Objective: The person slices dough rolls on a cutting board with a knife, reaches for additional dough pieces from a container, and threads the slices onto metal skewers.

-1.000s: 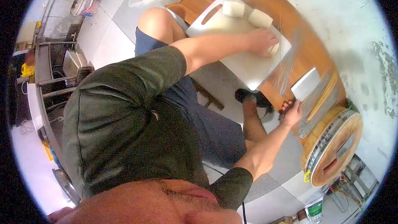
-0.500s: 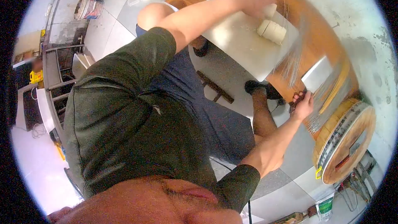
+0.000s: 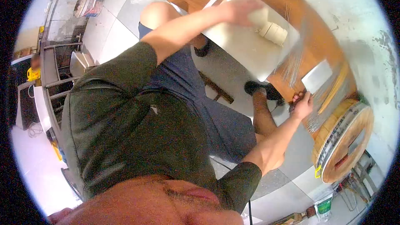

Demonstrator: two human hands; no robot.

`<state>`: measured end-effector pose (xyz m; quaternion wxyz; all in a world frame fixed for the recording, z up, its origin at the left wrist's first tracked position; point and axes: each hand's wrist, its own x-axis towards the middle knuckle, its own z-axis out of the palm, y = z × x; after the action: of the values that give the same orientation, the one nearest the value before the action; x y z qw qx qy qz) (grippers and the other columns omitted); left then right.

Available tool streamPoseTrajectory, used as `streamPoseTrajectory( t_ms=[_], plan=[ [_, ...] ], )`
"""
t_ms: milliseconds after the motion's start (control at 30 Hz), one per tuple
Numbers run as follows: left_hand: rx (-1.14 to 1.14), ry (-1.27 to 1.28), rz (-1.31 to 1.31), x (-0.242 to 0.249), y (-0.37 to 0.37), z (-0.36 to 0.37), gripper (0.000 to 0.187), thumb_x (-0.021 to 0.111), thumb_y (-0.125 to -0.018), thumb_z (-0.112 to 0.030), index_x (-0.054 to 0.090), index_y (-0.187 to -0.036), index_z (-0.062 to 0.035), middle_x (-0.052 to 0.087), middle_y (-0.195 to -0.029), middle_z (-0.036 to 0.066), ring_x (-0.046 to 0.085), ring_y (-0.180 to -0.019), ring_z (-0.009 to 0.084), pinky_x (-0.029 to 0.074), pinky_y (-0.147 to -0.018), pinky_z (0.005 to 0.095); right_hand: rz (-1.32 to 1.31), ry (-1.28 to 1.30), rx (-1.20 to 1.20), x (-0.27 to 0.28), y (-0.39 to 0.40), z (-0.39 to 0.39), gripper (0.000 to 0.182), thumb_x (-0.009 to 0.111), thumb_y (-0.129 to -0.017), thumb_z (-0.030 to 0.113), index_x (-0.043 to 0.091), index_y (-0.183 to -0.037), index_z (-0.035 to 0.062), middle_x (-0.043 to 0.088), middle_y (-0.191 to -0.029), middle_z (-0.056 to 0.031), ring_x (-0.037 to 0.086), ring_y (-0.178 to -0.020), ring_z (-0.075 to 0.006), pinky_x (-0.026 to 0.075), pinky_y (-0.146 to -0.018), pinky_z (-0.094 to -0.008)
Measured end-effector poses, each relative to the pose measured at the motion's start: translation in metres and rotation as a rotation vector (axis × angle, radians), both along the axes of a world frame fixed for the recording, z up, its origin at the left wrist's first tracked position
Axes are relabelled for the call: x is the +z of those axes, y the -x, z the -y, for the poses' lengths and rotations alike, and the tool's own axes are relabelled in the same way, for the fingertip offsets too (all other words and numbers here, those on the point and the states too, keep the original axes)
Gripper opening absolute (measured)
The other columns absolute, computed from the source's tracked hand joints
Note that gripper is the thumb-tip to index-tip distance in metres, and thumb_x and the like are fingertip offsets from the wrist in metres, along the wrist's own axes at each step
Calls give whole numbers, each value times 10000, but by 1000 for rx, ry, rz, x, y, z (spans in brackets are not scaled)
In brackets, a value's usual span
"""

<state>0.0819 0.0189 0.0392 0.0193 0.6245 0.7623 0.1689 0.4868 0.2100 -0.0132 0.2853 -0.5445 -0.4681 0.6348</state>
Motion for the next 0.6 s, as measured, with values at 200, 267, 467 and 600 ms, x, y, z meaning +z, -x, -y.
streamPoseTrajectory(
  t_ms=[200, 267, 467, 600],
  plan=[
    [-50, -31, 194, -41, -47, 72, 823, 795, -690, -378, 487, -1376, -44, 539, -1300, 195, 528, -1200, 348, 413, -1050, 443, 34, -82, -38, 10, -2, 0, 171, 560, -948, 149, 566, -997, -15, 582, -747, -68, 510, -547, -159, 398, -467, -302],
    [-1, -110, 247, -42, -51, 82, 813, 798, -694, -378, 493, -1364, -33, 534, -1311, 199, 523, -1212, 352, 404, -1063, 440, 151, -272, 3, 38, 9, 17, 232, 567, -948, 166, 538, -1073, -28, 582, -773, -65, 509, -576, -150, 399, -480, -298],
    [133, -177, 487, -48, -57, 100, 696, 772, -786, -358, 518, -1334, -12, 488, -1397, 203, 446, -1309, 376, 379, -1094, 436, 133, -422, 252, 127, 60, 145, 425, 587, -952, 137, 437, -1320, -13, 583, -875, -68, 568, -617, -149, 469, -538, -289],
    [144, -267, 533, -59, -62, 98, 576, 742, -823, -316, 568, -1288, -25, 509, -1378, 198, 478, -1278, 370, 399, -1078, 430, 311, -721, 526, 110, 84, 211, 482, 577, -943, 118, 453, -1385, -31, 649, -1086, -188, 653, -913, -295, 515, -823, -369]
  ],
)
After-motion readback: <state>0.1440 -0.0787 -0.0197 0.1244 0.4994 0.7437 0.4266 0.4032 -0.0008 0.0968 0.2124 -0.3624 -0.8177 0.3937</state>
